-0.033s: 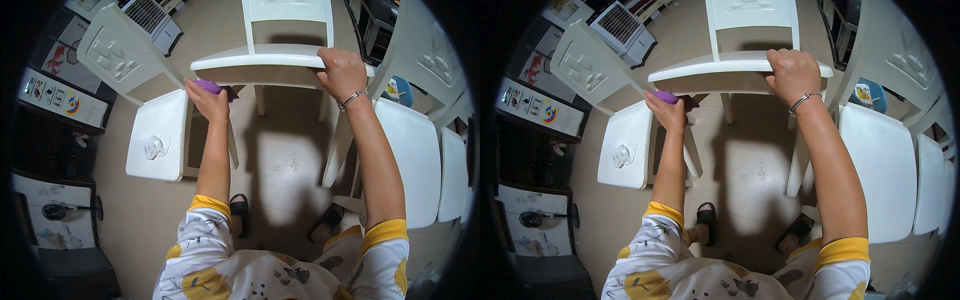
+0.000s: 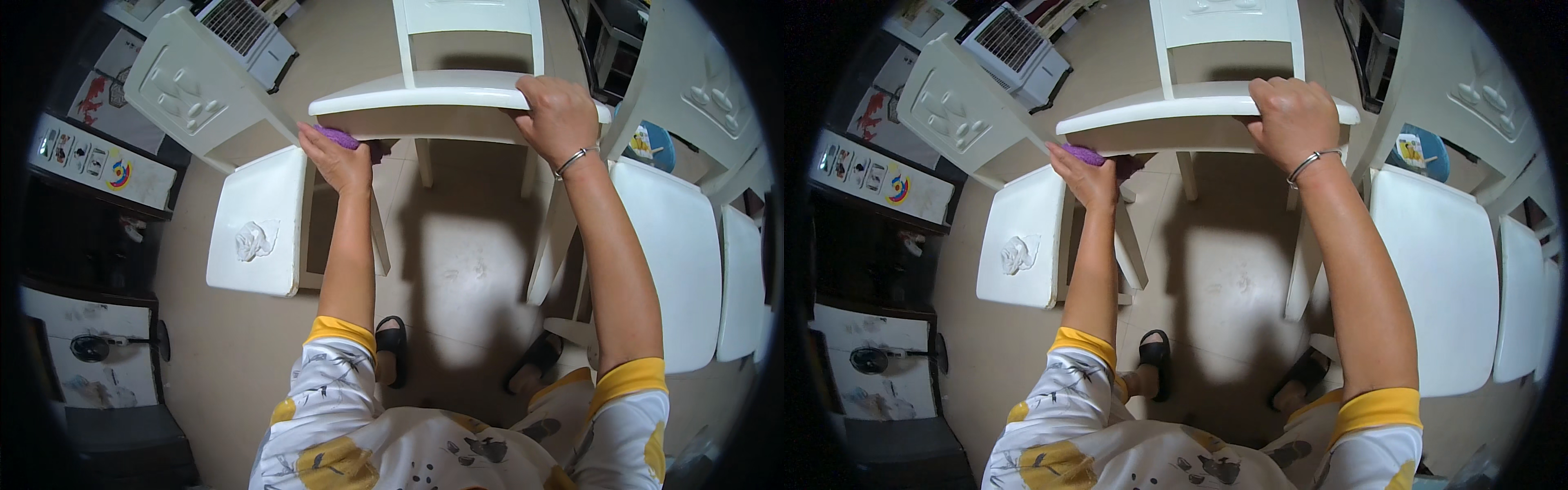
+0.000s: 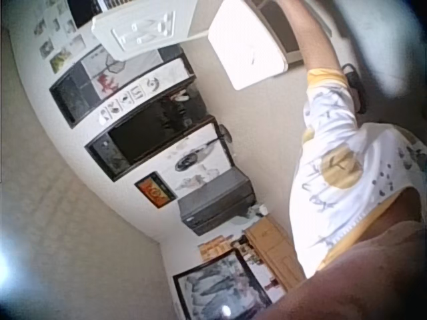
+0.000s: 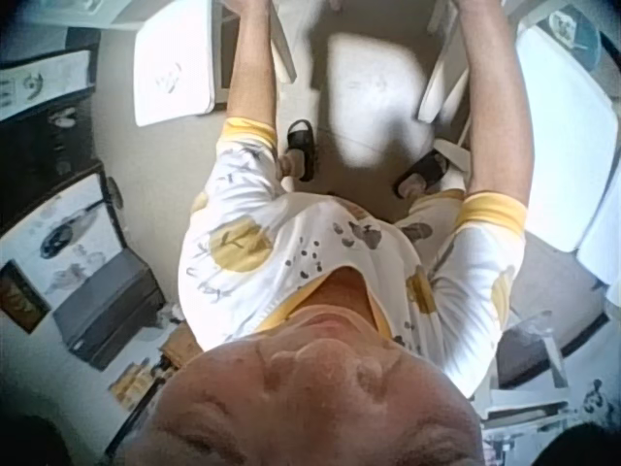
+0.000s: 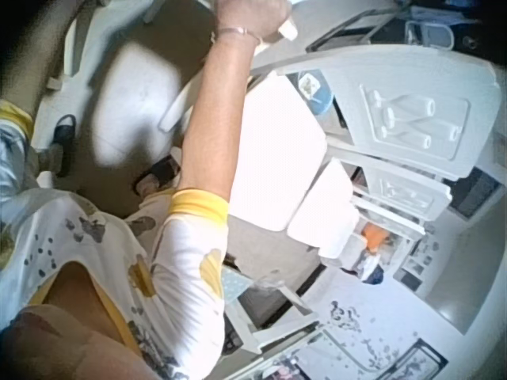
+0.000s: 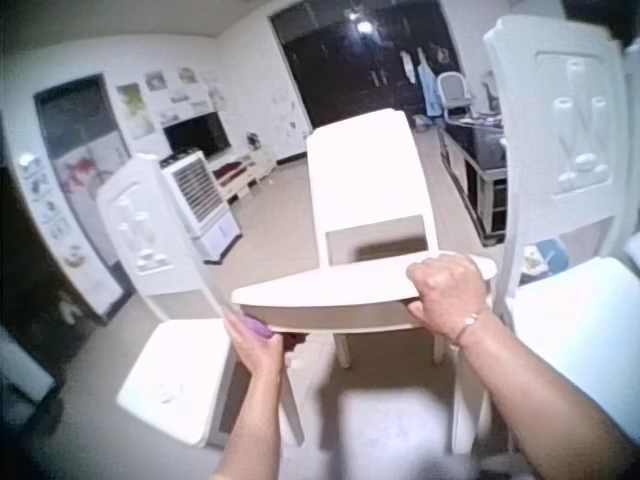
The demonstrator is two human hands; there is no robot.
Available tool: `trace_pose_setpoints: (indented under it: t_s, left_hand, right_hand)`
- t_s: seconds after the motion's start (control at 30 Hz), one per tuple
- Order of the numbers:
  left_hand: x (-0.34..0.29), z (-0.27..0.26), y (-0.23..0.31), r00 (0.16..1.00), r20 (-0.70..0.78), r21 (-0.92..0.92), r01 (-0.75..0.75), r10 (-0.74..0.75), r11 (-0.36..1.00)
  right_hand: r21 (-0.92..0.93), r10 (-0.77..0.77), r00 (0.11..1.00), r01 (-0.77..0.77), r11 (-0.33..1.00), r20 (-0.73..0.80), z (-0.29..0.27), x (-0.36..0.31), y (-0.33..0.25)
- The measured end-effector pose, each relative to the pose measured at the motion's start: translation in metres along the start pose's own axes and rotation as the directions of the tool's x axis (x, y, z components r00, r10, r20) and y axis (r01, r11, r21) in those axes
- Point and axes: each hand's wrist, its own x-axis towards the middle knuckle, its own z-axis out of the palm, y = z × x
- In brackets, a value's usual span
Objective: The person wipes the backrest and seat of a white plastic chair using a white cloth, then switches to a purple cloth to clean the seat, backrest, and legs. They move to adjacent chairs and repeat the wiping process on the seats and legs of each chair.
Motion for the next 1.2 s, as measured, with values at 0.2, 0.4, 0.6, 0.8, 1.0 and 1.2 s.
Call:
trace_pose_setpoints:
  t_s: [0.2,0.4,0.6,0.8,1.0,1.2]
  left_hand:
    - [-0.034,-0.003,-0.02,0.983,0.049,-0.152,0.185,-0.18,0.971]
    - [-0.123,-0.021,-0.071,0.843,0.149,0.12,0.503,-0.517,0.856]
    - [-0.027,0.001,-0.041,1.0,0.019,-0.064,-0.023,0.024,0.998]
    - [-0.008,0.013,-0.031,0.996,0.044,-0.032,-0.079,0.08,0.996]
    - [-0.157,-0.016,-0.11,0.959,0.203,0.007,0.201,-0.198,0.98]
    - [-0.221,-0.03,-0.163,0.894,0.326,0.036,0.312,-0.306,0.949]
  right_hand:
    - [0.003,-0.003,0.999,0.003,1.0,0.05,-0.001,-0.003,0.004]
    - [-0.01,0.024,0.998,-0.024,1.0,0.051,0.003,0.003,0.005]
    - [-0.011,0.047,0.995,-0.046,0.999,0.082,0.004,0.006,0.009]
    - [-0.091,-0.019,0.996,0.027,0.995,0.09,0.015,0.01,0.021]
    - [-0.168,-0.02,0.991,0.042,0.985,0.134,0.01,0.014,0.012]
    - [-0.107,-0.056,0.993,0.067,0.992,0.102,0.01,0.014,0.011]
